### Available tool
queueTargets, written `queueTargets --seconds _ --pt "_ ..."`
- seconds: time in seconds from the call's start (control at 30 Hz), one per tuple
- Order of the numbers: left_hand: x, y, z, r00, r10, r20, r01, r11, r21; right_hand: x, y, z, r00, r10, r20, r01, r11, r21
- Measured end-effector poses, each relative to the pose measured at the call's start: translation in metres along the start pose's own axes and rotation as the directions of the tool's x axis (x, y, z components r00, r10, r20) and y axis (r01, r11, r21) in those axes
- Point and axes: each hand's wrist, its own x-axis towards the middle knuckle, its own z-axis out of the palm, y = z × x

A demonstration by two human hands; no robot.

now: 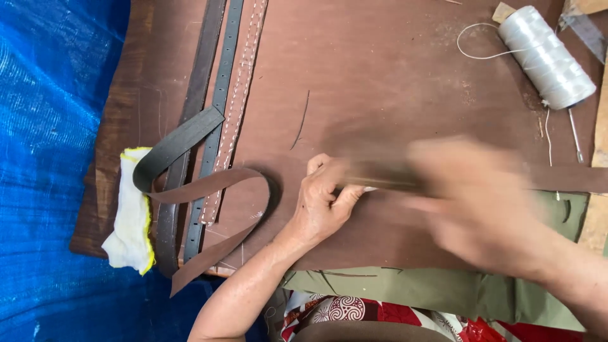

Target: Using a mallet and a punch tool to create a series of holes or markings in a leather strap on a workbench.

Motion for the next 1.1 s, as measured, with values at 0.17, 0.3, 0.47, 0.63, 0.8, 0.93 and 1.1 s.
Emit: queueTargets --seconds 0.17,0.3,0.47,0.63,0.8,0.93,1.1 --pt "-0.005 -0.009 0.004 1.0 -0.001 0.003 0.001 0.999 0.05 -0.01 -0.002 -0.011 0.938 -0.26 -0.228 0.257 0.965 -0.047" --pt "0.0 0.001 0.001 0.999 -0.032 -0.014 0.032 0.999 -0.008 -0.014 -0.009 -0.027 0.996 0.093 0.011 -0.092 0.994 -0.056" --pt "-0.004 -0.011 0.005 1.0 -0.001 -0.02 0.002 0.997 0.076 0.003 0.001 0.008 0.905 -0.307 -0.295 0.314 0.949 -0.024" --pt "0.002 0.009 0.0 0.995 -0.097 0.002 0.097 0.994 0.052 0.034 0.067 0.049 0.956 -0.052 -0.289 0.041 0.998 -0.044" --pt "0.004 0.013 -0.003 0.996 -0.09 -0.005 0.09 0.995 0.036 0.042 0.131 0.114 0.945 -0.143 -0.293 0.039 0.942 -0.335" --pt "0.001 0.001 0.003 0.998 -0.011 -0.065 0.013 0.999 0.036 0.041 0.048 0.08 0.947 -0.128 -0.294 0.045 0.961 -0.273" --pt "-0.003 -0.008 0.007 0.991 0.015 -0.132 -0.016 1.0 -0.004 0.039 0.001 0.116 0.994 -0.064 -0.094 0.107 0.803 0.586"
